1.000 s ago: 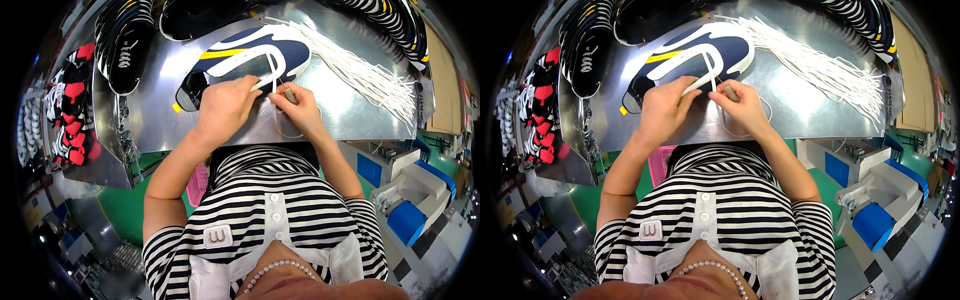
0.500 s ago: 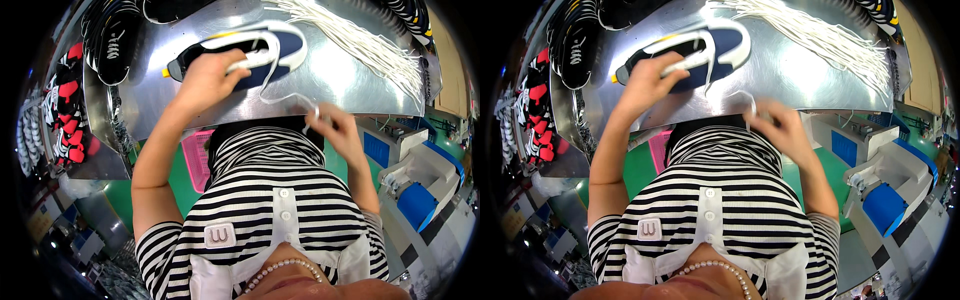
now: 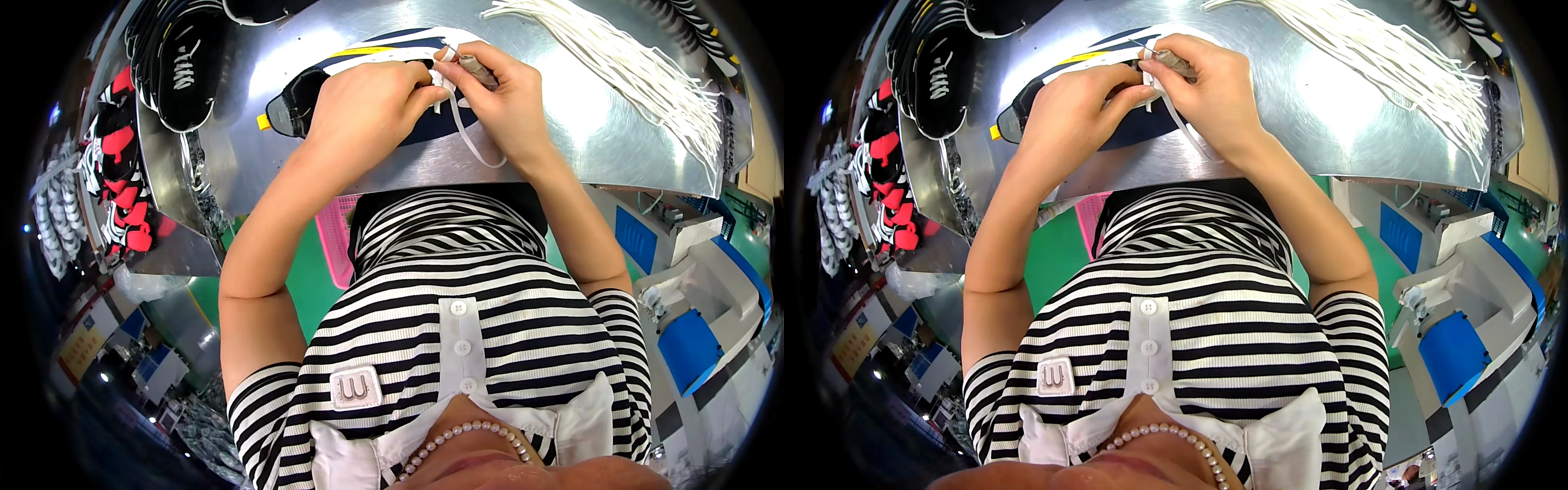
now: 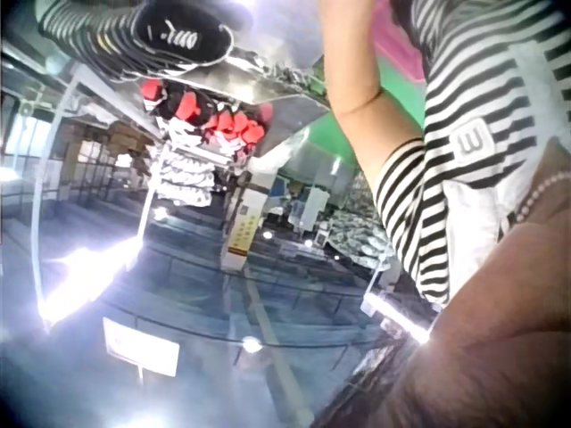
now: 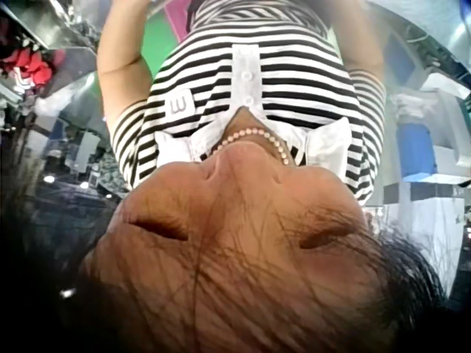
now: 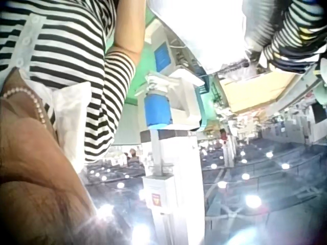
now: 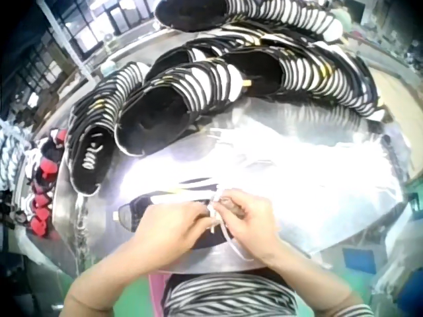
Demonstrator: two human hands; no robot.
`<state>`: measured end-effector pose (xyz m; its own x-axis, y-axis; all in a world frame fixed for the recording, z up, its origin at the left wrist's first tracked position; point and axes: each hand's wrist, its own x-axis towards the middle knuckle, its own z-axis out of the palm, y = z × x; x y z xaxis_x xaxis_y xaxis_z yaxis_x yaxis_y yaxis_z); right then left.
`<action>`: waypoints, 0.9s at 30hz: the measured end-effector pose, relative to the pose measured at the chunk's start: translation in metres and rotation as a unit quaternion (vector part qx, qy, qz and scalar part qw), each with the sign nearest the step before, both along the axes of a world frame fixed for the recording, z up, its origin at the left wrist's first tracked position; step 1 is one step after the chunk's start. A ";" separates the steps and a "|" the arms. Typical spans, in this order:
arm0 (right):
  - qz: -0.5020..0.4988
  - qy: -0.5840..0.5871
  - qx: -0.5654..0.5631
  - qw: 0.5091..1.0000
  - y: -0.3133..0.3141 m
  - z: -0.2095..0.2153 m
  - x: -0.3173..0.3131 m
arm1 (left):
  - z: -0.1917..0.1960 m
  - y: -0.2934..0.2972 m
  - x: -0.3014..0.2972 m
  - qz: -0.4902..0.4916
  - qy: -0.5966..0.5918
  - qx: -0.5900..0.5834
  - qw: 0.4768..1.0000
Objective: The person laces a blue and yellow shoe by threading a white lace through the eyelets one at a time and then places the laced shoe on top of a stack of black shoes.
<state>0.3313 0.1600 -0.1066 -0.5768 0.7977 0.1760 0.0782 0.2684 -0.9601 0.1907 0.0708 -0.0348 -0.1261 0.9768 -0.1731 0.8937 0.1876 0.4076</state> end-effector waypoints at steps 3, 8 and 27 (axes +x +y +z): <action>-0.010 0.013 -0.011 1.000 -0.001 0.000 -0.002 | -0.012 0.003 0.000 0.014 0.013 0.024 1.000; -0.006 0.019 -0.025 0.999 -0.007 0.003 0.017 | -0.026 0.004 -0.003 0.036 -0.018 0.083 0.996; 0.071 -0.228 0.142 0.961 -0.016 0.004 0.016 | -0.026 -0.004 0.001 -0.063 -0.085 0.113 0.988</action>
